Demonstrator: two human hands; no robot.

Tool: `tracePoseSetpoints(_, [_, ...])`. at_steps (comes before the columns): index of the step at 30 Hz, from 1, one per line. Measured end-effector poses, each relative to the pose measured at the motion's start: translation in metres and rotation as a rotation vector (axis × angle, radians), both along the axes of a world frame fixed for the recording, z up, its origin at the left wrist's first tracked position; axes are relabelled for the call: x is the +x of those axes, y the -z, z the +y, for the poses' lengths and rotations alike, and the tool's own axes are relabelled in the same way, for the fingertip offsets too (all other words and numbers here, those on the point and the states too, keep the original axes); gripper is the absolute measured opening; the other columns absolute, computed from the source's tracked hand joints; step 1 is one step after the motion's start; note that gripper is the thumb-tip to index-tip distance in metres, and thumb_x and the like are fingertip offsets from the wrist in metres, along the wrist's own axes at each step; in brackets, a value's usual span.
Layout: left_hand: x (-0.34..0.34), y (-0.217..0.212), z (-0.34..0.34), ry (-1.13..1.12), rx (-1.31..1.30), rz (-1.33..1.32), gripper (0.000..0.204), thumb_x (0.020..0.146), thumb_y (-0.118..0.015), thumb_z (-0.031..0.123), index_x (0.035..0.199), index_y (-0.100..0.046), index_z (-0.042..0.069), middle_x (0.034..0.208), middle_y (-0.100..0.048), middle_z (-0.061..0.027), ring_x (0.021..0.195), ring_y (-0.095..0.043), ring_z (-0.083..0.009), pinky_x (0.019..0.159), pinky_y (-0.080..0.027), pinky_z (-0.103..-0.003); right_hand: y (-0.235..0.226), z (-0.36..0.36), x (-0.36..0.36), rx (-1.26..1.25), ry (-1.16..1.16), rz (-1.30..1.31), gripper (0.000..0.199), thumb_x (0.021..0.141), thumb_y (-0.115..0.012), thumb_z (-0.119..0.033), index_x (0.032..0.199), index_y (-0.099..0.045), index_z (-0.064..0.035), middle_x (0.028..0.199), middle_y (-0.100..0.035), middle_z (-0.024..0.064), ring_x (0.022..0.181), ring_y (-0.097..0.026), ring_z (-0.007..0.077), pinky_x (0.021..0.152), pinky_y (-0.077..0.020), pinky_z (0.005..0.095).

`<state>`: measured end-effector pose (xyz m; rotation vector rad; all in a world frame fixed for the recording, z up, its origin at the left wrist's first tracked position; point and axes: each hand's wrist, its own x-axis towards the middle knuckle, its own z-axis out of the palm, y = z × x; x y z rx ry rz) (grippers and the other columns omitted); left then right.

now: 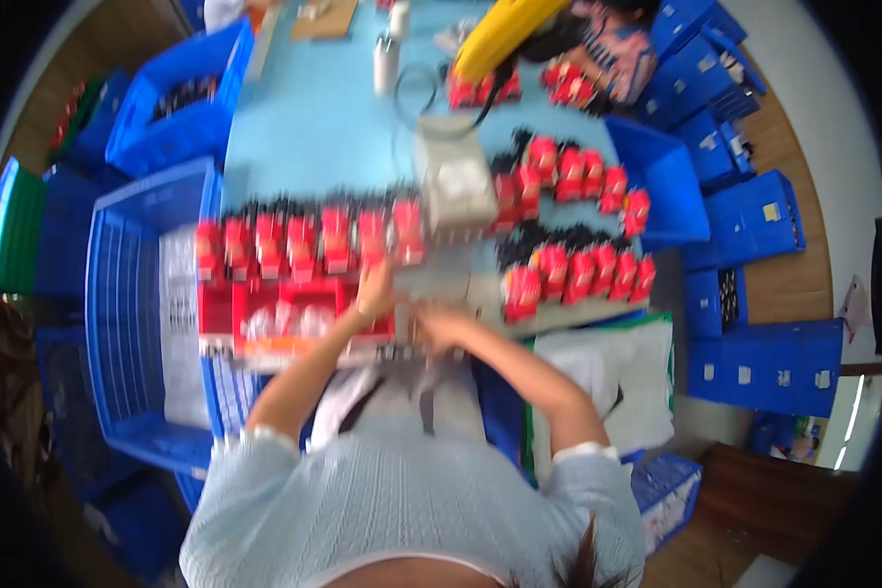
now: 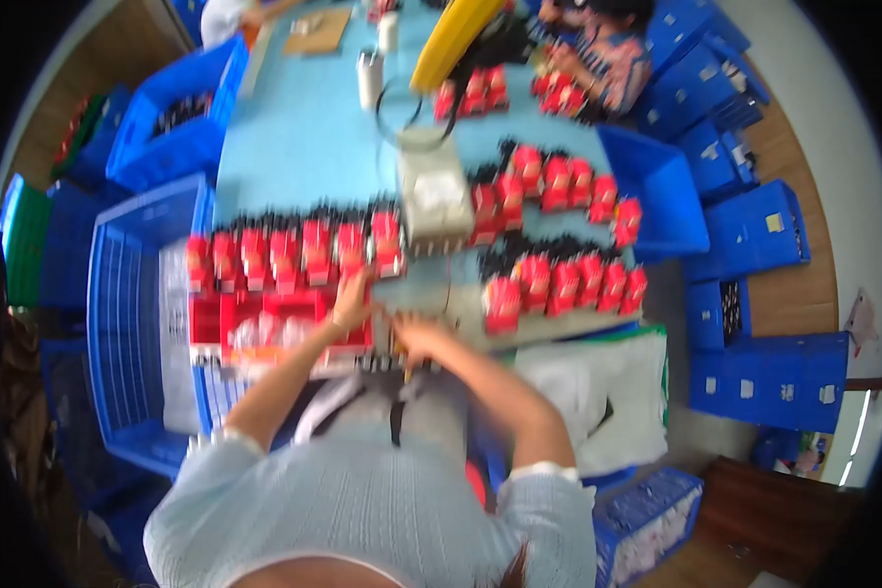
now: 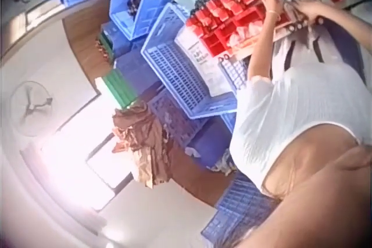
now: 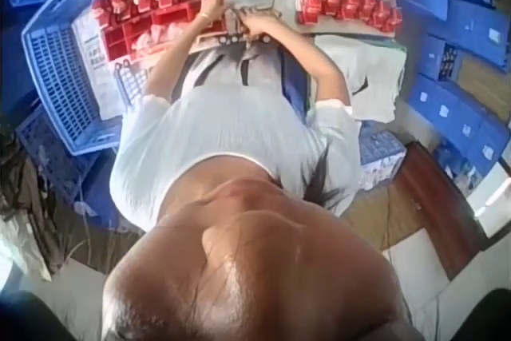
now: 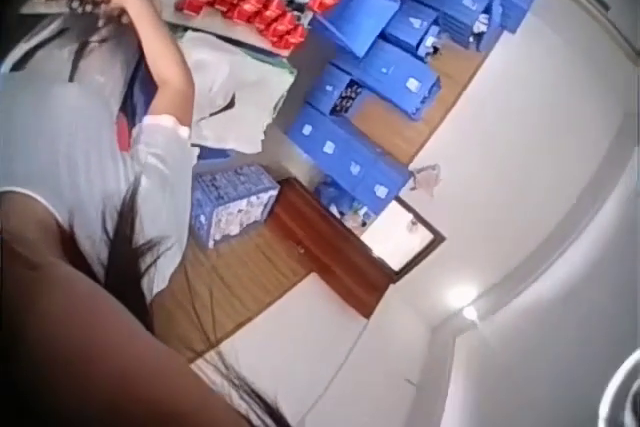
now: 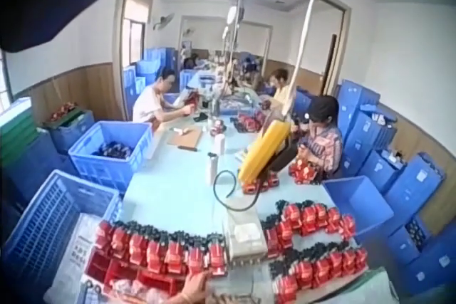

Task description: Assembling and organizing toy trucks on a production line.

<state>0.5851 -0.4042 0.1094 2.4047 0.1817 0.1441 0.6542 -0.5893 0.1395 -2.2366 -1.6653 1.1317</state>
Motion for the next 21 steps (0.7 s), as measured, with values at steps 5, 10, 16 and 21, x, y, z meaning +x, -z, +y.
tracePoseSetpoints(5, [0.010,0.011,0.016,0.051,-0.006,-0.093,0.072,0.064,-0.070,0.025,0.125,-0.036,0.009,0.113,-0.057,-0.0091,0.107,-0.050,-0.0260,0.097,-0.030,-0.043,-0.006,0.013,-0.010,-0.031,0.065,-0.257,0.126,0.032,-0.086,-0.032,0.138,-0.020,-0.0113,0.128,-0.033,0.0166,0.119,-0.032,0.0357,0.094,-0.0361,0.0490])
tracePoseSetpoints(10, [-0.010,0.014,0.030,0.124,-0.258,-0.099,0.070,0.065,-0.070,0.020,0.125,-0.035,0.008,0.114,-0.056,-0.0081,0.109,-0.050,-0.0263,0.099,-0.028,-0.043,-0.014,0.018,-0.027,-0.058,0.037,-0.175,0.124,0.033,-0.086,-0.031,0.137,-0.020,-0.0123,0.124,-0.036,0.0151,0.118,-0.033,0.0354,0.089,-0.0369,0.0537])
tracePoseSetpoints(16, [-0.018,0.013,0.033,0.115,-0.284,-0.077,0.071,0.065,-0.070,0.020,0.125,-0.035,0.008,0.115,-0.056,-0.0088,0.109,-0.049,-0.0275,0.101,-0.027,-0.044,-0.004,0.008,-0.066,0.197,0.112,-0.414,0.085,0.047,-0.081,-0.025,0.122,-0.044,-0.0121,0.131,-0.034,0.0135,0.123,-0.029,0.0340,0.092,-0.0313,0.0603])
tracePoseSetpoints(21, [-0.012,-0.005,0.023,-0.008,0.032,-0.077,0.073,0.066,-0.070,0.023,0.128,-0.034,0.006,0.119,-0.051,-0.0115,0.115,-0.044,-0.0274,0.104,-0.023,-0.044,0.018,0.013,-0.055,0.355,0.055,-0.533,0.045,0.055,-0.077,-0.025,0.094,-0.062,-0.0090,0.135,-0.033,0.0108,0.129,-0.022,0.0341,0.097,-0.0210,0.0652])
